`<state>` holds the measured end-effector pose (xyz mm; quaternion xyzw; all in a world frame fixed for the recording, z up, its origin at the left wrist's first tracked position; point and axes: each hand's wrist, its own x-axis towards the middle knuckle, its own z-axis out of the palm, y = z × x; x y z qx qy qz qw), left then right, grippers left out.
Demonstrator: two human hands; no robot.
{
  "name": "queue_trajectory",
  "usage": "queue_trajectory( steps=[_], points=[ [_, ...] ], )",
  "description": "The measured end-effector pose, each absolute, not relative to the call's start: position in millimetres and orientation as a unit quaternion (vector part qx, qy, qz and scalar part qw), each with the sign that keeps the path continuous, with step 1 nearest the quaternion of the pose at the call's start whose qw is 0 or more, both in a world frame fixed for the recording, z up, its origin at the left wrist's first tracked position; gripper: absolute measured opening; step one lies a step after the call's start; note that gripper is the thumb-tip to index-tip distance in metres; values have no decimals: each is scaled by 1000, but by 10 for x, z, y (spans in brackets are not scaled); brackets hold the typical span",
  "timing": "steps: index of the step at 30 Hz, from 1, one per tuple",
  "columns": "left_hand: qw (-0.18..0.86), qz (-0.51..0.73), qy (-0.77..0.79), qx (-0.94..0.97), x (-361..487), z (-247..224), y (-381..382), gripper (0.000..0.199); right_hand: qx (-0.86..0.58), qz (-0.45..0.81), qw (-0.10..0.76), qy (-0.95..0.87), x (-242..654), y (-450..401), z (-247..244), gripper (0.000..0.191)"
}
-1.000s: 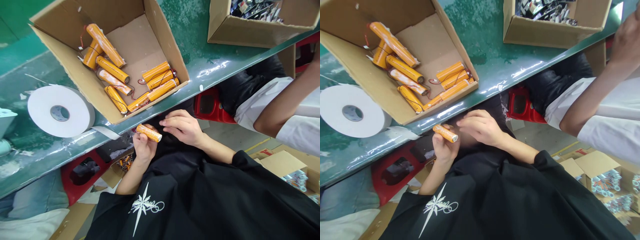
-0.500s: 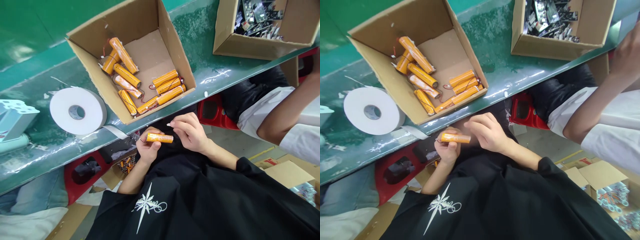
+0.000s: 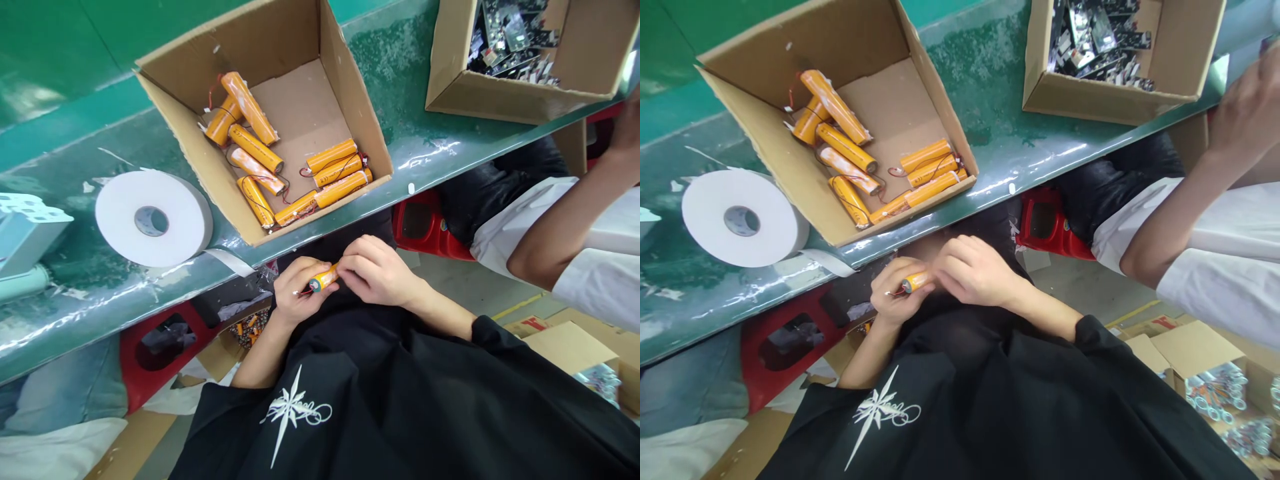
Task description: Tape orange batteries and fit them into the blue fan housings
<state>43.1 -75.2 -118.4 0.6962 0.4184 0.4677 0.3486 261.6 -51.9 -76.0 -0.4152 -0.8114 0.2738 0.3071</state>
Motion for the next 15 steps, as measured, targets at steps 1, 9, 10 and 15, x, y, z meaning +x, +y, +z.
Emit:
queue_trajectory(
  steps=[1,9,10,15],
  points=[
    [346,472,423,692,428,-1190,-748,32,-433,277,314,-798,2690,-523,-768,11],
    [375,503,428,650,537,-1312,-640,27,-680,249,216,-655,3945,-873,-1266,25],
    [377,506,414,656,562,-1321,-625,27,-716,258,191,-620,4082,-929,-1371,22],
    [388,508,387,665,630,-1300,-632,26,-827,284,125,-468,4410,-1090,-1764,29]
  ],
)
